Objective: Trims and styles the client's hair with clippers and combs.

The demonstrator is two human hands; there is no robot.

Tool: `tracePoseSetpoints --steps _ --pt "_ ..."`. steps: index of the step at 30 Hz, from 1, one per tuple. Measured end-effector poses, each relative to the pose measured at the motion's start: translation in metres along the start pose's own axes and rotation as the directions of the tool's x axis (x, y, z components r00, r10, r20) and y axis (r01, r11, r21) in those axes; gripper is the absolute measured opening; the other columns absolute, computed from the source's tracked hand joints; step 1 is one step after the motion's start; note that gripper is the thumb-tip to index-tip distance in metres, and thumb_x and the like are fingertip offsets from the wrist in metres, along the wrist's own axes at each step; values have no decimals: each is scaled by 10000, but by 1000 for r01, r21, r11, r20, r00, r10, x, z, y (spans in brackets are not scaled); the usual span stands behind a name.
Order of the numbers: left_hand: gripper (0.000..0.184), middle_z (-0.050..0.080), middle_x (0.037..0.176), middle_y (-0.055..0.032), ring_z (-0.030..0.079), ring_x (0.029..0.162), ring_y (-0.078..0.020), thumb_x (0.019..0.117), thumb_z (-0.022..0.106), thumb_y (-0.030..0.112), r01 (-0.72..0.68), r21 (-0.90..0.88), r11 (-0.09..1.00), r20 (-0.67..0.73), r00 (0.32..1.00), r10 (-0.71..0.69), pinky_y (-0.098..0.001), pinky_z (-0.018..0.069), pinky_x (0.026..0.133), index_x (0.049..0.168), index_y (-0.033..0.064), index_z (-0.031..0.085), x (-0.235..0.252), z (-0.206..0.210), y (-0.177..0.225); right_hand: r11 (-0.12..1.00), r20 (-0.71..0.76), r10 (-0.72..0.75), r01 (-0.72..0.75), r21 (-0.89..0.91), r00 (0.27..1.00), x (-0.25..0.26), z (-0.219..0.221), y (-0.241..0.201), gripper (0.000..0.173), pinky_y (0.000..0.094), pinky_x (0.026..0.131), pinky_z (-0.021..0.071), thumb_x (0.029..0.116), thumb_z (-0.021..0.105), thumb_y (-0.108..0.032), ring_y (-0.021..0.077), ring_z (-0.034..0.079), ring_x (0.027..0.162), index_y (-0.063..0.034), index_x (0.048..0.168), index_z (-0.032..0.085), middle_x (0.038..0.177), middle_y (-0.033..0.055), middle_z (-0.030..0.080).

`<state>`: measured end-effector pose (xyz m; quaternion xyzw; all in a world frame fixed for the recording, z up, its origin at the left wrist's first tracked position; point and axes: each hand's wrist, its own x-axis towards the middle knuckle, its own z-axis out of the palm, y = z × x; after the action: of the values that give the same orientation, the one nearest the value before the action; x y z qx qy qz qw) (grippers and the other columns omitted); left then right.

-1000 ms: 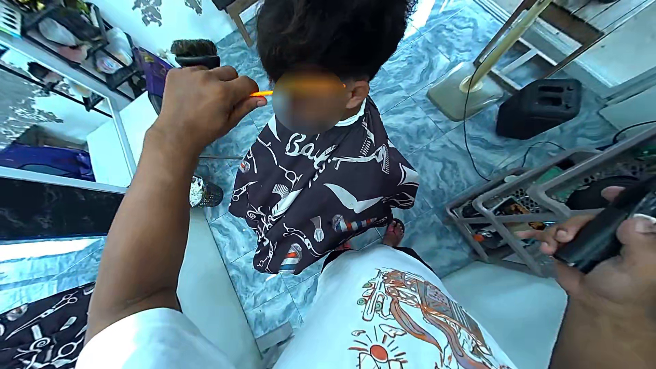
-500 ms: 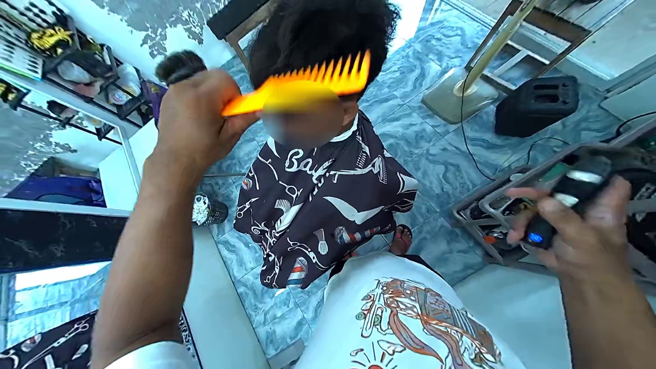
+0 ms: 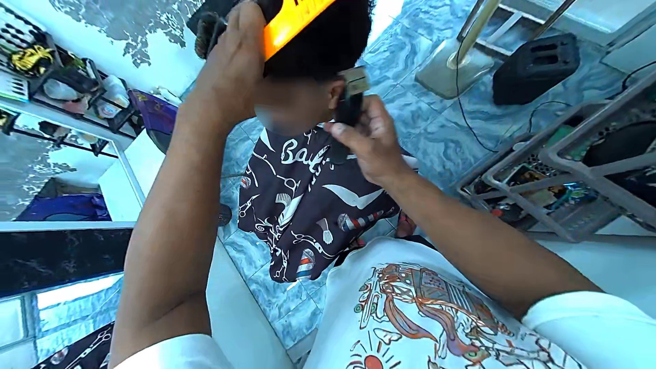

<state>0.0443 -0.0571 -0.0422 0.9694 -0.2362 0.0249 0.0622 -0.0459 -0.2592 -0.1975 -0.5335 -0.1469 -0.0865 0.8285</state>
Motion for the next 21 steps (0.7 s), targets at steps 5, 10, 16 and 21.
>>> tracePoseSetpoints --steps 5,10,16,21 --pt "696 583 1353 -233 591 1259 -357 833 783 189 4 -42 999 41 999 -2 -588 466 1061 1425 8 465 7 -14 -11 956 -143 77 -114 -270 987 6 42 44 438 408 821 603 778 862 -228 241 656 971 -21 1073 614 1108 153 613" --pt "646 630 1269 -238 614 1219 -359 863 795 299 27 -20 999 73 997 -26 -604 459 1050 1369 -1 529 11 -16 -15 919 -237 103 -184 -349 966 13 63 51 399 358 848 549 728 884 -302 229 585 1056 -87 948 629 1158 138 553" --pt "537 649 1207 -236 627 1176 -371 873 791 317 22 -8 1000 77 997 -22 -632 465 1018 1267 5 602 17 -17 -22 912 -255 86 -179 -370 963 22 67 51 397 371 844 520 733 878 -326 239 571 1032 -80 920 629 1099 131 571" --pt "485 664 1180 -228 638 1155 -371 876 782 336 9 2 1000 87 996 -10 -641 467 1002 1216 19 642 20 -15 -26 915 -262 100 -192 -354 960 24 67 49 385 369 845 516 733 877 -317 239 566 1032 -82 910 629 1097 129 570"
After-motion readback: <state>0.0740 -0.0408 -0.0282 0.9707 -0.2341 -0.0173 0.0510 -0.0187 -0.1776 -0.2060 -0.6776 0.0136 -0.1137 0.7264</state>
